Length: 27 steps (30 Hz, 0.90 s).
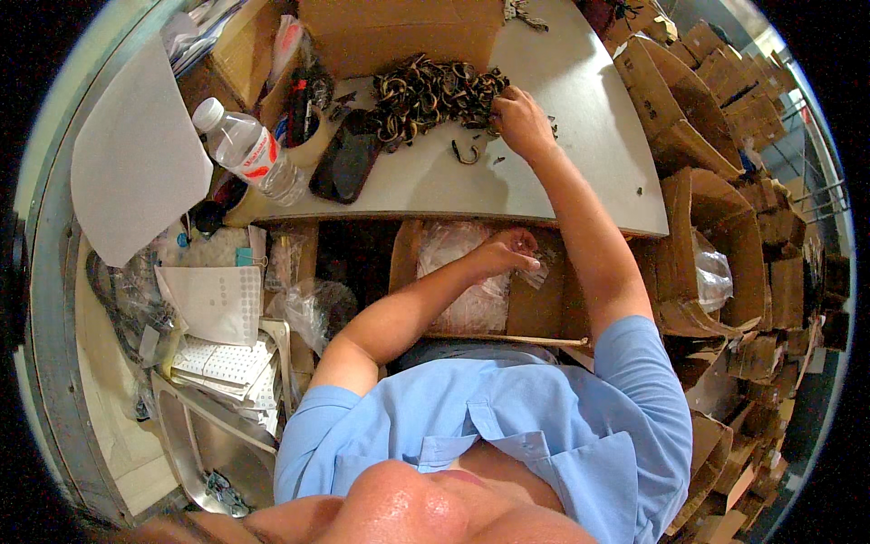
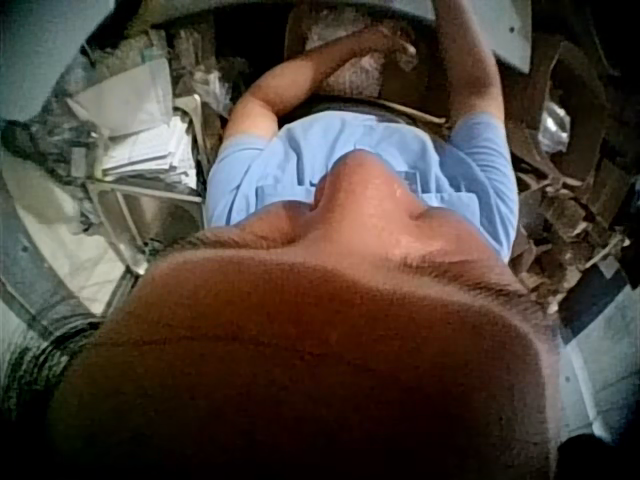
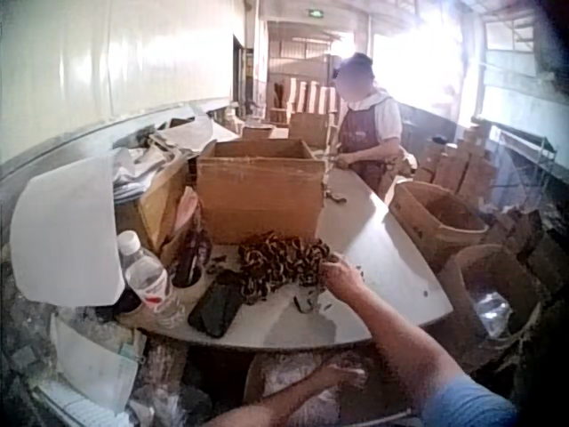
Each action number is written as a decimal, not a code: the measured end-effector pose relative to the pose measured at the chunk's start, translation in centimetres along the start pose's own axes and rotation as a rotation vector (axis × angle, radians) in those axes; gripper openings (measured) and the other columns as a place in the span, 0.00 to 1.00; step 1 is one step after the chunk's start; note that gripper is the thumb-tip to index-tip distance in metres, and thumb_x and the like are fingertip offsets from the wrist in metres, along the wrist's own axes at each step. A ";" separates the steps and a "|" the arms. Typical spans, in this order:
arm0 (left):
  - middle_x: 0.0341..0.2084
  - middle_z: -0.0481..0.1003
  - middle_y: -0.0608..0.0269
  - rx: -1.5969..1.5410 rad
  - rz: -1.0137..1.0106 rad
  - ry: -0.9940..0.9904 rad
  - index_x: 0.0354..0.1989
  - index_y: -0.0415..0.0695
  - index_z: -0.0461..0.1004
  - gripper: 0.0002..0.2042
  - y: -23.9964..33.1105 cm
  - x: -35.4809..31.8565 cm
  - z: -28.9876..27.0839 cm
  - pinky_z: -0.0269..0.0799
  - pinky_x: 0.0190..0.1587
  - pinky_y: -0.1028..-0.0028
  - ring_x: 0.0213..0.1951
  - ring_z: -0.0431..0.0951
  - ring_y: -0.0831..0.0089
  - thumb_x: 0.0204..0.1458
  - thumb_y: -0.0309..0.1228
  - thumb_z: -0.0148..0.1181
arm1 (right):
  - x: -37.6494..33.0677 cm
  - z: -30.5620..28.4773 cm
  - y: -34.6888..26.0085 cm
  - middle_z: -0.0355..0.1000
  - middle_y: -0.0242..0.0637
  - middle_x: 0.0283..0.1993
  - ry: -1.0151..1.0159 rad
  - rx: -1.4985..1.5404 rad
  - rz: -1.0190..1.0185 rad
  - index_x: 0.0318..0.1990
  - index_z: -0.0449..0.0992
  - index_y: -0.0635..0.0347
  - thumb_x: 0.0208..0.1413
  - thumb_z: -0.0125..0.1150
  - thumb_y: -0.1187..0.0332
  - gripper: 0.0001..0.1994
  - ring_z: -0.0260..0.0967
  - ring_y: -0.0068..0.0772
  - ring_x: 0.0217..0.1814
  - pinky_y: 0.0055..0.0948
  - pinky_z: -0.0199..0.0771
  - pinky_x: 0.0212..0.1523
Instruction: The person sorts small metal hooks and ring hardware into small plastic bags by hand while working at a desk surrounded by cardboard boxes.
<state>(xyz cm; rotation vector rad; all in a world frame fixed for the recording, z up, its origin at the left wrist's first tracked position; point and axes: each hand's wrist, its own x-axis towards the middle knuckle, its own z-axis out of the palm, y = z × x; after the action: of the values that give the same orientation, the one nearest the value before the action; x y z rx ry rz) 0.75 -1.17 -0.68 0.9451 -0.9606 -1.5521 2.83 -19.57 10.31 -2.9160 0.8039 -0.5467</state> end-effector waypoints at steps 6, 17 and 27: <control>0.30 0.69 0.66 0.021 -0.023 0.037 0.38 0.43 0.69 0.19 -0.2 0.1 -0.2 0.63 0.41 0.77 0.36 0.68 0.76 0.40 0.35 0.68 | -0.7 -3.2 -1.7 0.73 0.42 0.27 -0.034 0.276 0.117 0.33 0.74 0.61 0.43 0.63 0.66 0.11 0.71 0.45 0.33 0.37 0.69 0.35; 0.35 0.68 0.66 -0.102 0.086 -0.097 0.41 0.42 0.67 0.20 -3.0 1.6 -0.5 0.63 0.46 0.74 0.39 0.67 0.75 0.40 0.31 0.66 | -1.8 -0.8 -8.5 0.74 0.45 0.31 -0.203 0.030 0.114 0.30 0.75 0.60 0.45 0.62 0.64 0.09 0.72 0.49 0.36 0.43 0.71 0.39; 0.31 0.67 0.70 -0.004 0.177 -0.046 0.40 0.43 0.67 0.19 2.5 -1.1 0.5 0.65 0.37 0.81 0.34 0.67 0.81 0.40 0.29 0.67 | -10.6 -8.4 -4.7 0.70 0.34 0.25 -0.456 0.916 0.204 0.38 0.71 0.62 0.48 0.59 0.72 0.09 0.67 0.23 0.28 0.25 0.70 0.30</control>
<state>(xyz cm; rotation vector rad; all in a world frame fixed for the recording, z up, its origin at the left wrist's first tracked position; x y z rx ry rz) 1.39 -0.43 1.90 0.8028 -1.0443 -1.4311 -6.33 -9.94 15.51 -1.9686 0.5607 -0.1402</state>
